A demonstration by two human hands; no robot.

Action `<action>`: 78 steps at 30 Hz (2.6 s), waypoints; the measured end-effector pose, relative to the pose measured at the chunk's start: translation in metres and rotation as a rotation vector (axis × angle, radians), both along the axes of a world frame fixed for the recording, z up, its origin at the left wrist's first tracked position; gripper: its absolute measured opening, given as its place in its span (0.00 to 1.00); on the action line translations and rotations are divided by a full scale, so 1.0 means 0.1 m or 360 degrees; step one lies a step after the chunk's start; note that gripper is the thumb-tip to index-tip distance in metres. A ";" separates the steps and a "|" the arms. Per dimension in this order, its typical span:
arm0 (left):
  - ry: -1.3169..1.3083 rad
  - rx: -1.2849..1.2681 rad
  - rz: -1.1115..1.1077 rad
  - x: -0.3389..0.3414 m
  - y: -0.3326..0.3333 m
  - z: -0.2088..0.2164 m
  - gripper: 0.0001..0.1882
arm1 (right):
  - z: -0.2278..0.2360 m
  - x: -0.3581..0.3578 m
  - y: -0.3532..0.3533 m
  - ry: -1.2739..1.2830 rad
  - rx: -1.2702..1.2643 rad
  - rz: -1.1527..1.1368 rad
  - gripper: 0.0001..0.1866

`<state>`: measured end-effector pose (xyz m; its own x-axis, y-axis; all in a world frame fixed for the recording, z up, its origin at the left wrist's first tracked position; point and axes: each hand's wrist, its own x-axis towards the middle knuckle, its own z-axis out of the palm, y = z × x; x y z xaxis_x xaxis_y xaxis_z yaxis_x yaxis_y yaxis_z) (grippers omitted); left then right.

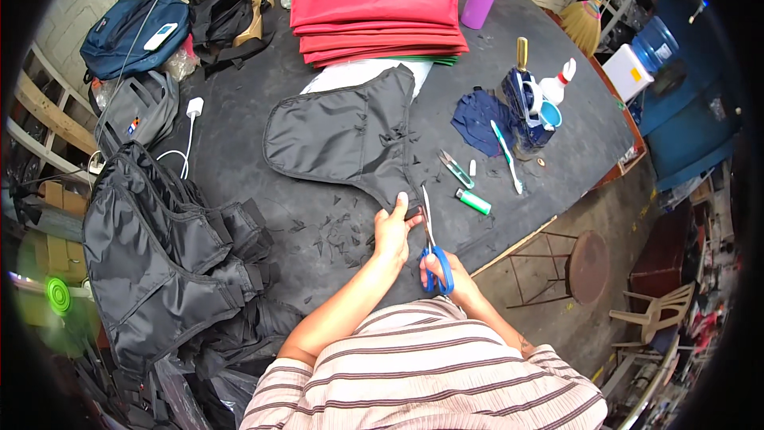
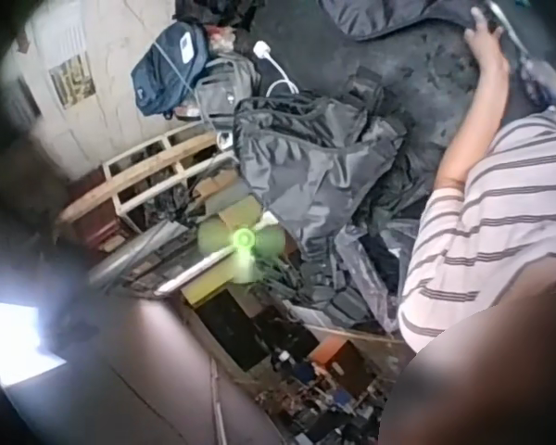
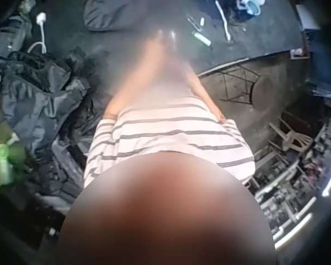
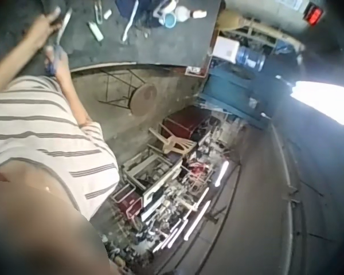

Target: Trim excess material from black fabric components and inspect the pieces for quality.

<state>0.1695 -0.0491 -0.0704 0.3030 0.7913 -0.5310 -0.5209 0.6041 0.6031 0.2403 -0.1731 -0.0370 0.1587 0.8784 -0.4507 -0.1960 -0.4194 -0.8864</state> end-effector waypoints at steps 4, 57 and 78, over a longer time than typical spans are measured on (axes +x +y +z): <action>-0.0011 0.0031 0.0019 0.03 -0.03 0.02 0.19 | -0.06 -0.03 0.01 -0.0088 0.0023 -0.0060 0.25; -0.0092 0.0257 -0.0201 -0.50 -0.14 -0.05 0.03 | 0.46 0.89 0.48 -0.0014 -0.0412 0.1109 0.24; 0.0398 0.0315 -0.0255 -0.72 0.17 0.08 0.26 | 0.45 1.03 0.47 -0.0038 0.0003 0.0763 0.16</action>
<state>0.0974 -0.0323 -0.0626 0.3113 0.8394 -0.4454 -0.2504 0.5246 0.8137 0.3430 -0.1260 0.0077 -0.2540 0.8561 -0.4501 0.0396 -0.4558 -0.8892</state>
